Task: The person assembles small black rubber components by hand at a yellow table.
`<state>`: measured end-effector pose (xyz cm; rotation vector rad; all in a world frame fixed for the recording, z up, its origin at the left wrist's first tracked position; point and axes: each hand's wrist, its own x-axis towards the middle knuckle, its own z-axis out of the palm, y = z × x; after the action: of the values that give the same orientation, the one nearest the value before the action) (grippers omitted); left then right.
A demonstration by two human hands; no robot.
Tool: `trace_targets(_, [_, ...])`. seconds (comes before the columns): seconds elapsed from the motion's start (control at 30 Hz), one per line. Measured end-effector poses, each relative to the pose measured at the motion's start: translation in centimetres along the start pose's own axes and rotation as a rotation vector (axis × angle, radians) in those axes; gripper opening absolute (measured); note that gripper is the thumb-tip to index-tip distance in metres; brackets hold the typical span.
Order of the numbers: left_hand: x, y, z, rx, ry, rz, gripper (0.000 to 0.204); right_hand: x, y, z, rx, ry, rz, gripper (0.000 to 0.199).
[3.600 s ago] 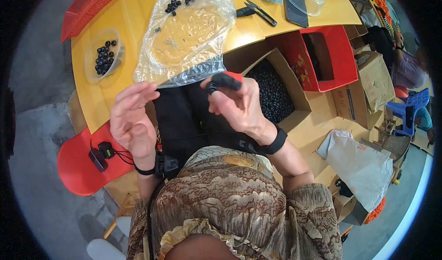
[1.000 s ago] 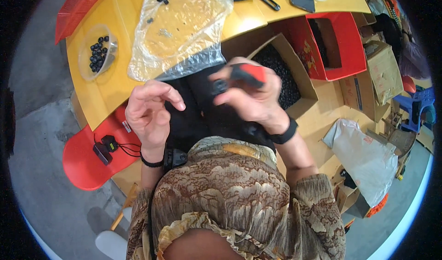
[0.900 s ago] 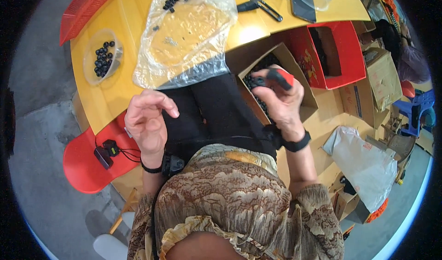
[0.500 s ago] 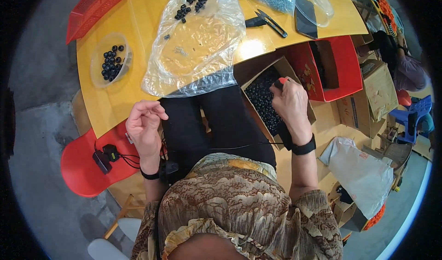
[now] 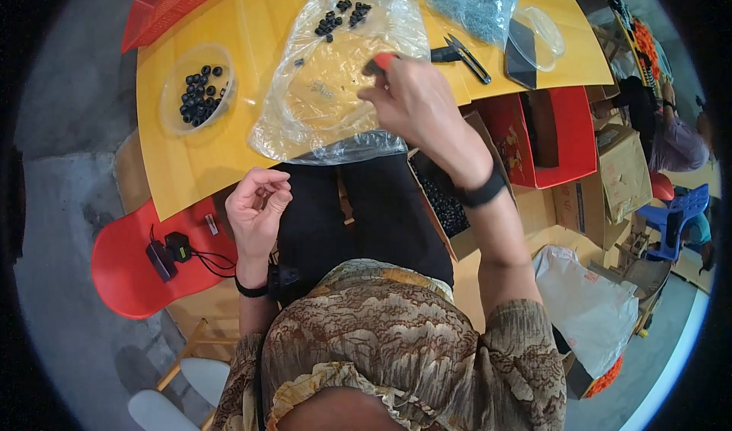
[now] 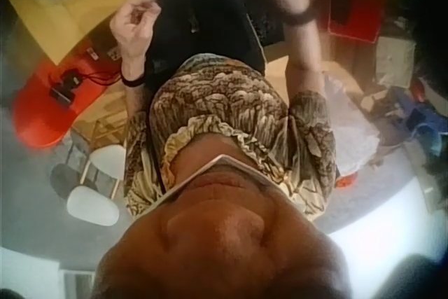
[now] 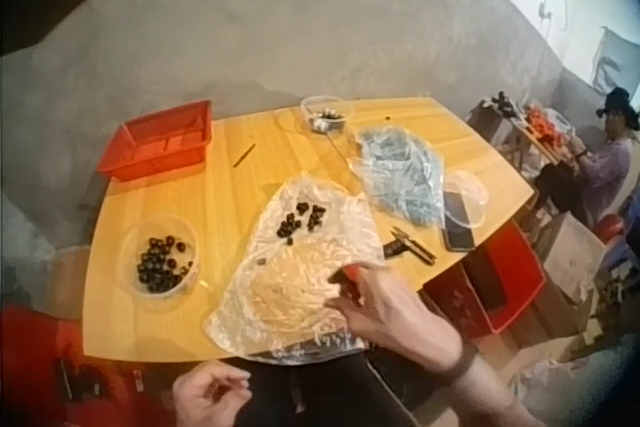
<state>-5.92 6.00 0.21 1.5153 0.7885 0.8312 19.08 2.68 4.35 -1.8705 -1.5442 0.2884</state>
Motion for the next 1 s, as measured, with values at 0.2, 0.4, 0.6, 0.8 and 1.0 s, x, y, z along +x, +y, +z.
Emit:
trace_targets(0.2, [-0.7, 0.0, -0.6, 0.114, -0.023, 0.015, 0.013, 7.2, 3.8, 5.0, -0.343, -0.012, -0.107, 0.024])
trace_targets(0.4, [-0.6, 0.2, -1.1, 0.132, -0.041, 0.010, 0.013, 9.6, 3.6, 7.2, -0.334, 0.015, -0.082, 0.020])
trace_targets(0.6, [-0.2, 0.5, -0.9, 0.114, -0.107, 0.018, 0.011, 9.4, 2.8, 6.4, -0.405, 0.059, -0.040, 0.017])
trace_targets(0.8, [-0.2, 0.6, -0.8, 0.073, -0.068, 0.021, 0.013, 6.0, 2.0, 3.8, -0.193, 0.133, -0.015, 0.013])
trace_targets(1.0, [2.1, 2.1, -2.8, 0.343, 0.151, 0.215, 0.012, 3.2, 1.3, 3.1, -0.255, -0.021, 0.025, 0.018])
